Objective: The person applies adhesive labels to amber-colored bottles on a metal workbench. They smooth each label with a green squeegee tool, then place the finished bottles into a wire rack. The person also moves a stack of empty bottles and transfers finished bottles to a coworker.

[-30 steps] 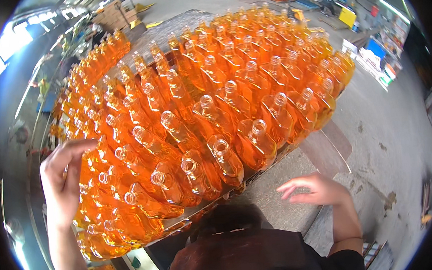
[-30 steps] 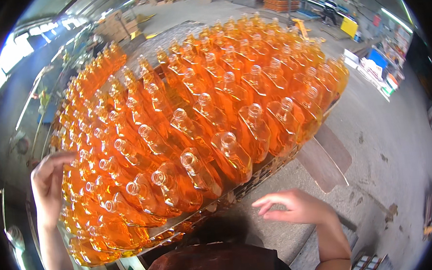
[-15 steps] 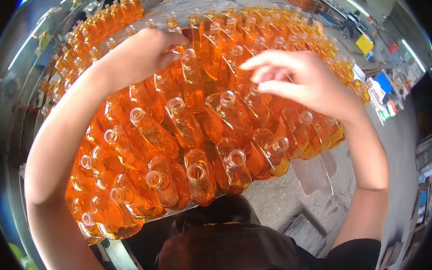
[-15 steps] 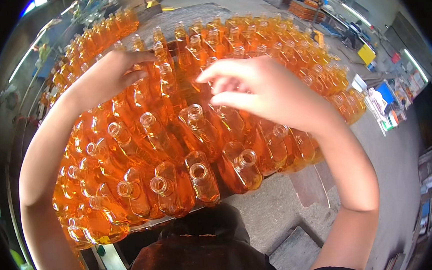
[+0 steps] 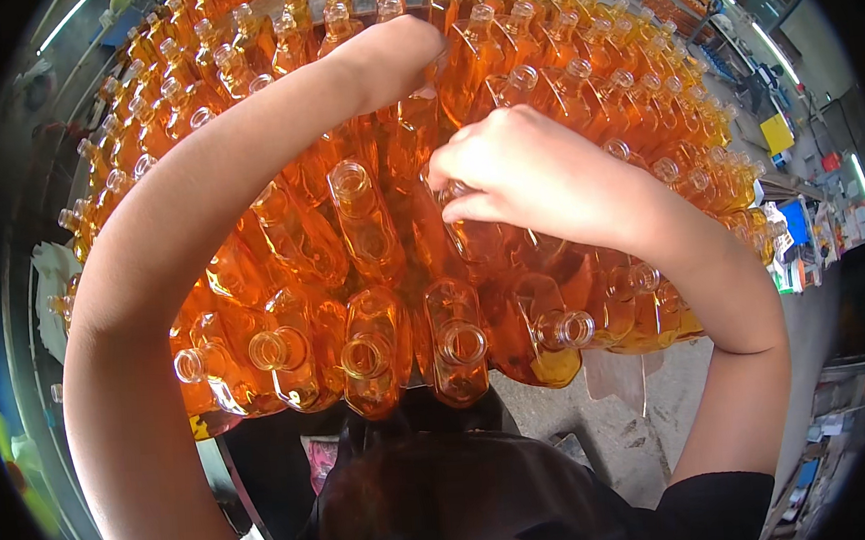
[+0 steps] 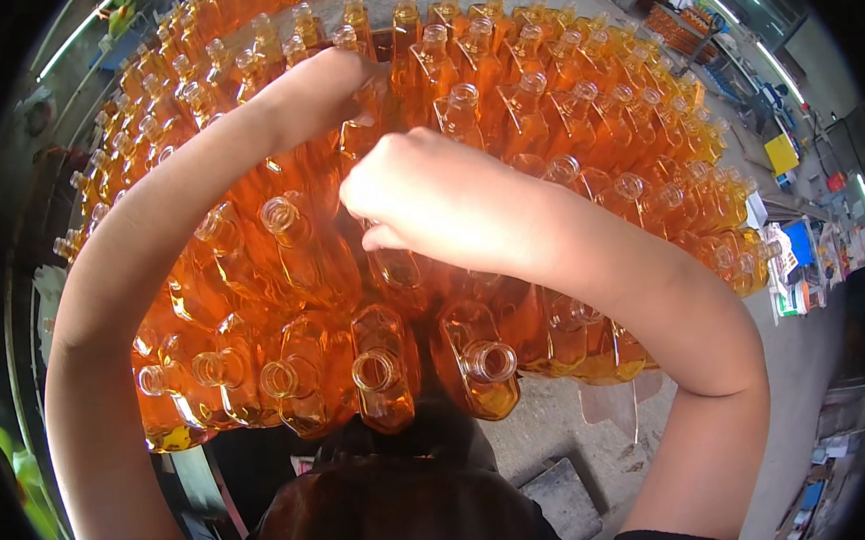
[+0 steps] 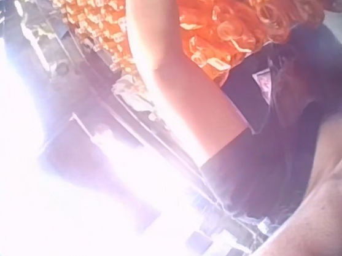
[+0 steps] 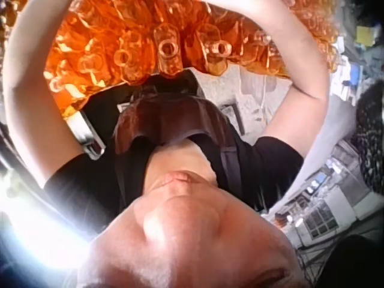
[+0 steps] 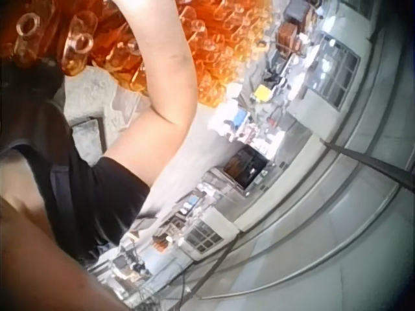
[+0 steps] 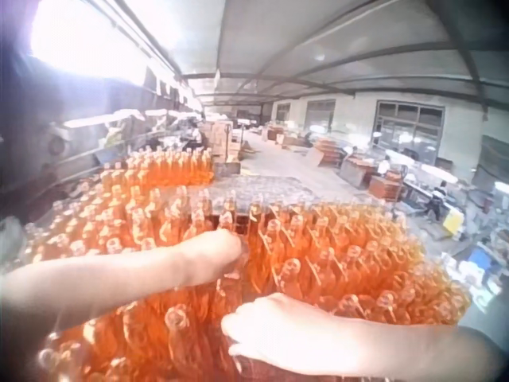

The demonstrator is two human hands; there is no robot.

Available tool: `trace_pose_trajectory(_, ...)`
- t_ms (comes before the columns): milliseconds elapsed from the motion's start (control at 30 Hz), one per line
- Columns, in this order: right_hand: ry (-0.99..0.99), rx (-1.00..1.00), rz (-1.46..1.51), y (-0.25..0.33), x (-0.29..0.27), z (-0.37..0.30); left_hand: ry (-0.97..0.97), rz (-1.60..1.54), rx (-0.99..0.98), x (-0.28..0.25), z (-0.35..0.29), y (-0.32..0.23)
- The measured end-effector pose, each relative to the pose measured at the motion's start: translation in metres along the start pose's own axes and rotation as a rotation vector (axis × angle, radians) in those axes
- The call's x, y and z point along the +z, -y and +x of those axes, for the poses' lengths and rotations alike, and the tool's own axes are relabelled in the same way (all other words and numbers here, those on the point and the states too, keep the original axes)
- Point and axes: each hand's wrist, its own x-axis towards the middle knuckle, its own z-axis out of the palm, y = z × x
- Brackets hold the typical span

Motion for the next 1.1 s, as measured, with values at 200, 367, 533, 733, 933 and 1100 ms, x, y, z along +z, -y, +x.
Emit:
trace_pose_trajectory(200,0.011,0.005,-0.092,0.005,-0.008,0.007,-0.067,0.021,0.047,0.006,0.005,-0.001)
trace_pose_trajectory(367,0.073,0.068,-0.065,0.000,-0.005,0.008,0.029,-0.100,-0.069,0.002,0.011,-0.009)
trace_pose_trajectory(533,-0.016,0.007,-0.116,0.006,-0.004,0.004,-0.181,-0.100,-0.132,-0.024,-0.030,-0.007)
trace_pose_trajectory(733,0.120,-0.164,-0.043,0.061,-0.020,-0.031,-0.071,-0.194,-0.038,-0.086,-0.121,-0.040)
trace_pose_trajectory(933,0.184,-0.334,-0.083,0.070,0.012,-0.038,0.207,-0.293,0.061,-0.062,-0.204,-0.108)
trace_pose_trajectory(1100,0.266,-0.289,-0.111,0.079,-0.010,-0.038,0.031,-0.184,-0.078,-0.016,-0.219,-0.125)
